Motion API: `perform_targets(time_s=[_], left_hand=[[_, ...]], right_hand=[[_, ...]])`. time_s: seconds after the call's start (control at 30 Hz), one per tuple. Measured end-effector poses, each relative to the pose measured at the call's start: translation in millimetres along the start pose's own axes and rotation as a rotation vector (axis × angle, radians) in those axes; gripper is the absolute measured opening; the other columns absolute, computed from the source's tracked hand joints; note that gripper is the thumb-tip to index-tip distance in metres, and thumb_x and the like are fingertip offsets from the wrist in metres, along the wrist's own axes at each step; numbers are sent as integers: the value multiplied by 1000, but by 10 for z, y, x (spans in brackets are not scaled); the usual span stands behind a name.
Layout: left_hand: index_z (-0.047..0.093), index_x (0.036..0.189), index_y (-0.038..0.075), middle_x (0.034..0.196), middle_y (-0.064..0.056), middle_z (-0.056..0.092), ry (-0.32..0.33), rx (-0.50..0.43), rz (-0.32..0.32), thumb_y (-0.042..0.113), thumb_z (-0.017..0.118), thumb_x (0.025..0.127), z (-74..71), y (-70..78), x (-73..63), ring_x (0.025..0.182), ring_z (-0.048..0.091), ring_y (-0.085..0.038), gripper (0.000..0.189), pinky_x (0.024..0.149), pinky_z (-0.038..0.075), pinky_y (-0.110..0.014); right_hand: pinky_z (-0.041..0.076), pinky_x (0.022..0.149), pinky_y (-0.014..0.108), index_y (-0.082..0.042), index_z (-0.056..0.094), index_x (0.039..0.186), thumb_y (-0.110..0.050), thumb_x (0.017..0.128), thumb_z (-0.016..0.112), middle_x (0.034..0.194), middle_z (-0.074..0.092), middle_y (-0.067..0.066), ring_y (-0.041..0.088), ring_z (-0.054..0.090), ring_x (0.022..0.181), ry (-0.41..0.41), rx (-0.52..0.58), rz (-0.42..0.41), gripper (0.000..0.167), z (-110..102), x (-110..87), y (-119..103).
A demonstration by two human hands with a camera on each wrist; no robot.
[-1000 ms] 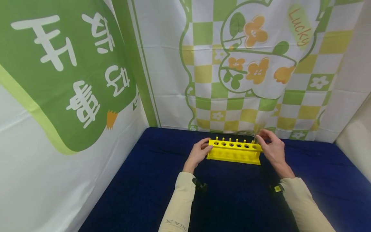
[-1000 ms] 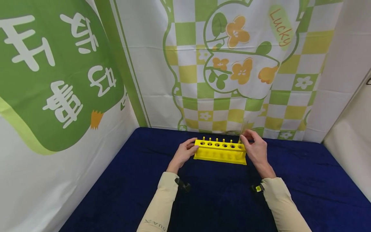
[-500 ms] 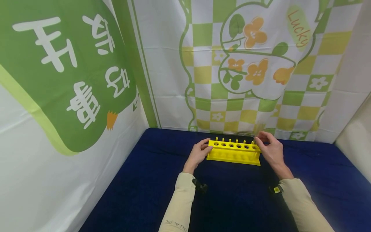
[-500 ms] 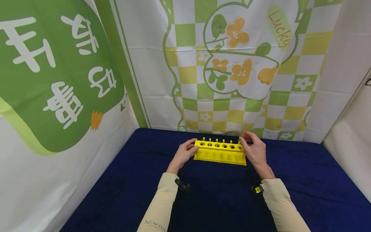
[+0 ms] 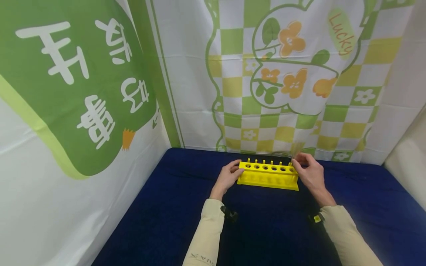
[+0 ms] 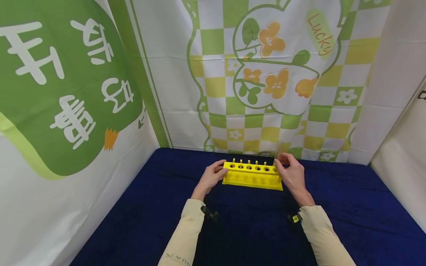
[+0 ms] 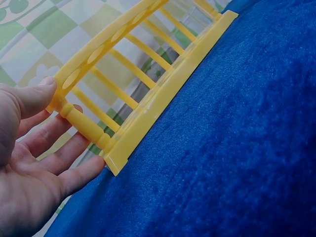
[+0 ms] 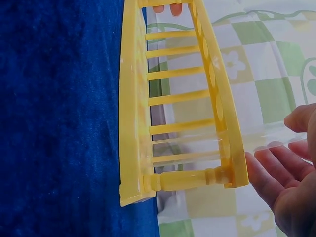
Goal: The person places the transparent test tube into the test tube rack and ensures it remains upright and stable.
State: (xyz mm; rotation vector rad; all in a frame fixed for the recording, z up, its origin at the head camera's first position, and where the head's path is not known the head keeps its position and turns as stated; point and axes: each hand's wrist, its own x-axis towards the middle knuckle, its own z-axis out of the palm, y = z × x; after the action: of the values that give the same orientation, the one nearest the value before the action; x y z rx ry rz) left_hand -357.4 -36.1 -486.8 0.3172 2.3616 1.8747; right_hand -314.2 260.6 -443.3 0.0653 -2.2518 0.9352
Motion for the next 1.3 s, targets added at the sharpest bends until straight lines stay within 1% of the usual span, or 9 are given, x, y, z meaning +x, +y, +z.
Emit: perform_targets(time_s=[0.07, 0.2, 0.3, 0.43, 0.5, 0.8, 1.03, 1.2, 1.3], left_hand=[[47, 146, 27, 137, -8, 60, 2, 2, 0, 36, 61, 97, 4, -2, -2, 122, 60, -23, 52, 102, 51, -44], [48, 146, 29, 137, -8, 60, 5, 3, 3, 36, 61, 97, 6, -5, 1, 122, 60, -23, 51, 102, 51, -43], [48, 146, 29, 137, -8, 60, 6, 1, 1, 36, 61, 97, 0, -9, -1, 122, 60, -23, 51, 102, 51, -43], [47, 146, 27, 137, -8, 60, 5, -5, 5, 36, 61, 97, -16, 6, 0, 122, 60, -23, 52, 102, 51, -43], [46, 147, 26, 138, -9, 59, 5, -4, 10, 37, 61, 97, -22, 11, -4, 123, 59, -24, 53, 102, 51, -44], [45, 148, 25, 138, -9, 59, -1, 3, -8, 38, 59, 98, -10, 20, -49, 123, 59, -24, 53, 100, 52, -43], [45, 148, 23, 137, -10, 59, -13, -8, 1, 38, 60, 97, -34, 34, -30, 121, 60, -24, 55, 100, 53, -42], [45, 148, 22, 137, -10, 59, -33, -5, 1, 42, 56, 99, -43, 65, 7, 121, 61, -24, 54, 99, 53, -42], [47, 147, 22, 138, -9, 58, -40, 10, -8, 44, 52, 100, -45, 79, 25, 123, 59, -25, 52, 98, 54, -43]], right_hand=[[36, 65, -1, -3, 66, 110, -20, 90, 70, 96, 73, 15, -6, 55, 78, -3, -5, 2, 27, 0, -4, -3], [38, 65, 4, -3, 65, 110, -19, 90, 69, 96, 72, 17, 23, 66, 83, -19, -14, 6, 26, -9, -8, -6], [42, 67, 11, -2, 63, 110, -20, 92, 68, 97, 70, 18, 31, 66, 87, -48, -27, 14, 26, -14, -2, -11], [47, 70, 23, -2, 61, 111, -21, 93, 66, 99, 69, 18, 32, 66, 89, -79, -35, 14, 27, -28, 24, -27], [48, 72, 27, -2, 61, 112, -21, 93, 66, 99, 69, 18, 31, 66, 89, -86, -33, 13, 27, -30, 34, -31], [48, 68, 21, -4, 61, 113, -23, 94, 66, 99, 69, 16, 30, 65, 88, -119, -36, 27, 27, -55, 2, -19], [52, 75, 33, -2, 60, 115, -21, 94, 66, 102, 68, 19, 33, 66, 91, -124, -25, 23, 29, -51, 12, -18], [50, 73, 27, -3, 60, 115, -22, 94, 66, 100, 68, 18, 31, 65, 90, -128, -30, 27, 29, -63, 11, -7], [52, 73, 29, -3, 60, 115, -22, 94, 66, 100, 68, 18, 30, 65, 89, -129, -31, 30, 29, -64, -3, -1]])
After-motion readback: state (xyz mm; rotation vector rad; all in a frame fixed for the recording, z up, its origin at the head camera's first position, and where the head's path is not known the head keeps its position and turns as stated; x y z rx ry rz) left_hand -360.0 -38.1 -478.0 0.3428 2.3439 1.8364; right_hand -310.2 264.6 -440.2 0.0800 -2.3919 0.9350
